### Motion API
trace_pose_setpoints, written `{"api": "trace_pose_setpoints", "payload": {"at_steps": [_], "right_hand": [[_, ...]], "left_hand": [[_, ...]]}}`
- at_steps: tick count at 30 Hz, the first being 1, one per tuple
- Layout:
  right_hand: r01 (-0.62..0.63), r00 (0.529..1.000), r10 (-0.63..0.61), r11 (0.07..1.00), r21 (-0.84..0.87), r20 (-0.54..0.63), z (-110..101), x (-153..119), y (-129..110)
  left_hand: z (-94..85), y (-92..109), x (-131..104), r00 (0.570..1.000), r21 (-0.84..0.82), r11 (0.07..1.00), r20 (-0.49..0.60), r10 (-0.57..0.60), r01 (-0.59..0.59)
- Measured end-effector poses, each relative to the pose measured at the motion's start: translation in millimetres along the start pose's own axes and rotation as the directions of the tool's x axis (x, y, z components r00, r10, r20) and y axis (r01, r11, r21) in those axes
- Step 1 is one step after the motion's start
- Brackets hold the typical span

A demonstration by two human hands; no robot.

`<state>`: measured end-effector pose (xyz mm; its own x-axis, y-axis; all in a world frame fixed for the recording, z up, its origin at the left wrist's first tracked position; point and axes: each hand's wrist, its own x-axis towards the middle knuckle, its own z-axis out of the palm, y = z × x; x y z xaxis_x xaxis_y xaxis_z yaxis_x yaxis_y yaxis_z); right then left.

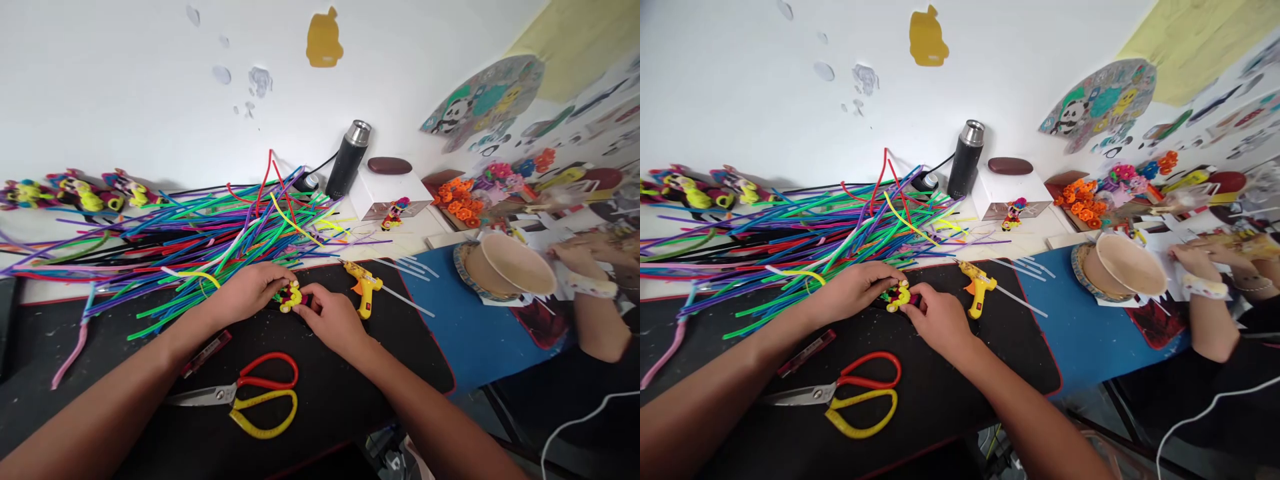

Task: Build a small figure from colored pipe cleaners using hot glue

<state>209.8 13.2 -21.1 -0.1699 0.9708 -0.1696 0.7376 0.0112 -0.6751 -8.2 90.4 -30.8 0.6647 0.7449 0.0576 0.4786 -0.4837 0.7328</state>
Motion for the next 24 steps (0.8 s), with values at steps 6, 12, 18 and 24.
{"api": "trace_pose_setpoints", "payload": {"at_steps": [6, 12, 18, 24], "right_hand": [[0.011, 1.0, -0.011, 1.0, 0.024, -0.02, 2, -1, 0], [0.006, 1.0, -0.004, 0.992, 0.125, -0.018, 2, -1, 6], [-0.052, 0.998, 0.067, 0.904, 0.424, -0.021, 7, 3, 20], [-0.053, 0.999, 0.048, 0.894, 0.444, 0.022, 9, 11, 21]], "left_hand": [[3.1, -4, -1, 1.0, -0.021, 1.0, -0.013, 0.022, -0.022], [3.7, -3, -2, 1.0, -0.052, 0.999, -0.027, -0.008, 0.006], [-5.8, 2, -7, 0.998, -0.07, 0.997, -0.034, -0.047, 0.045], [-7.8, 8, -13, 0.996, -0.121, 0.989, 0.014, -0.086, 0.087]]}}
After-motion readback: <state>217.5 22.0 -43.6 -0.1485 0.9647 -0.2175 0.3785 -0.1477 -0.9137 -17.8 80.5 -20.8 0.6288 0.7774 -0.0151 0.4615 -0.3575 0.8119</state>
